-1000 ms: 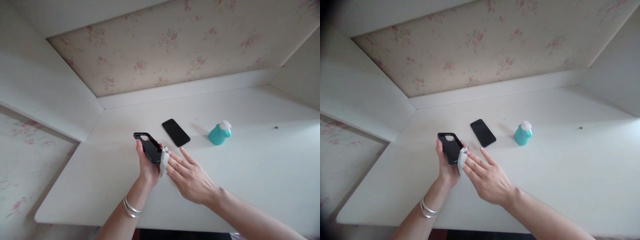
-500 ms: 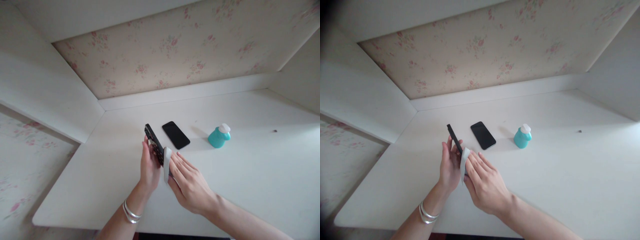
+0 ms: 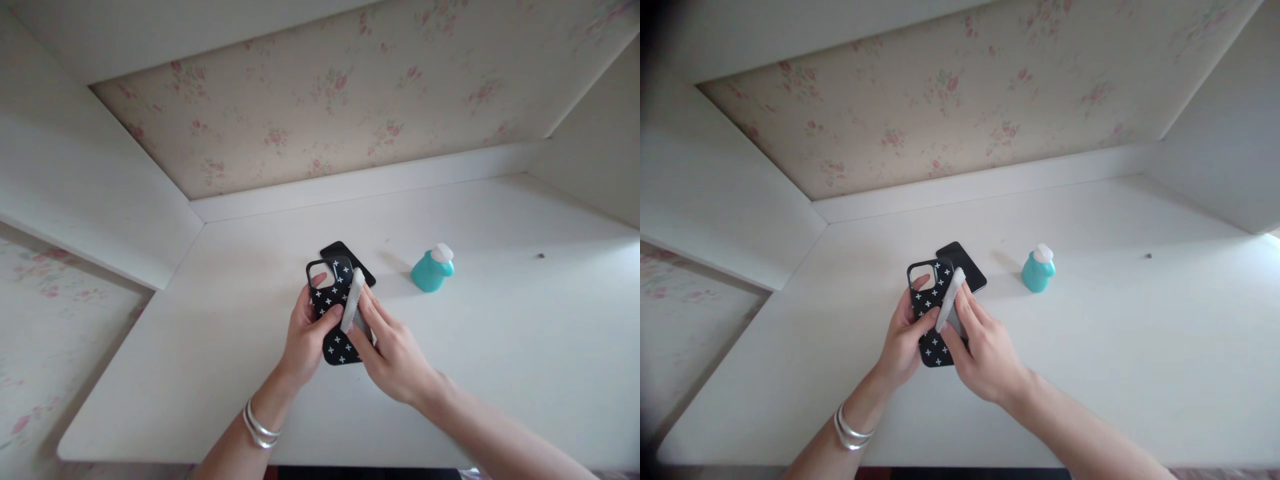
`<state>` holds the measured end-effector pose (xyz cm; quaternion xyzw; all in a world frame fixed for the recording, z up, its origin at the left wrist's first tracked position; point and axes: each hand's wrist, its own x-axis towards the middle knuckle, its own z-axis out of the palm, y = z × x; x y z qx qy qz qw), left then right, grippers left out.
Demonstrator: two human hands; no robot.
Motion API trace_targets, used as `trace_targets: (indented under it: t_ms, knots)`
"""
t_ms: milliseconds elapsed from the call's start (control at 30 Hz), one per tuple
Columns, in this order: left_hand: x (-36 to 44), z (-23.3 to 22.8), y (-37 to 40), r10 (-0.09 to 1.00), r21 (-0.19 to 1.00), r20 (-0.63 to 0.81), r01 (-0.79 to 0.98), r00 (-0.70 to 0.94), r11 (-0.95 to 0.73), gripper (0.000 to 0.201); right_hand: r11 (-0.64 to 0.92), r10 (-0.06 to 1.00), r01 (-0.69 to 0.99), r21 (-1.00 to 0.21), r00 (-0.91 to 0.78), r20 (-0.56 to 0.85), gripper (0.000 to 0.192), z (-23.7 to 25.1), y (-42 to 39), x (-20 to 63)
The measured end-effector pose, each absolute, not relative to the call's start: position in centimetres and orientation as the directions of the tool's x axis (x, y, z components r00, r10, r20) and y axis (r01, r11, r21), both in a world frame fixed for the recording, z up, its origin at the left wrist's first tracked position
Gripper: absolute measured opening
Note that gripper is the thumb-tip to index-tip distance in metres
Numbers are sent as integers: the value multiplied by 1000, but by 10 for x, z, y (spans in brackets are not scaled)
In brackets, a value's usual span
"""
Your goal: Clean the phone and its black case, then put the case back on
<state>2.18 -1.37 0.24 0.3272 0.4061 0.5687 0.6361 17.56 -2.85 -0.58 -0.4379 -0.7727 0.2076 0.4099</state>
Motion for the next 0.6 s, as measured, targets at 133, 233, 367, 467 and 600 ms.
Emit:
trace_targets:
  t_ms: [133, 233, 367, 467, 600]
  knots:
    - [22, 9, -17, 978, 888, -158, -413, 139, 203, 53, 490, 871, 486, -724, -236, 431, 61, -5, -27, 179]
    - [23, 12, -20, 962, 888, -184, -386, 203, 252, 54, 486, 869, 510, -710, -196, 455, 62, -4, -23, 182]
    - [24, 14, -22, 940, 864, -262, -382, 220, 330, 60, 496, 854, 549, -673, -167, 493, 63, -3, -17, 185]
    - [24, 14, -22, 926, 828, -320, -416, 200, 376, 63, 511, 848, 545, -665, -191, 495, 59, -2, -15, 186]
    - [23, 12, -24, 919, 796, -334, -460, 209, 393, 64, 563, 813, 568, -600, -249, 527, 57, -6, -13, 187]
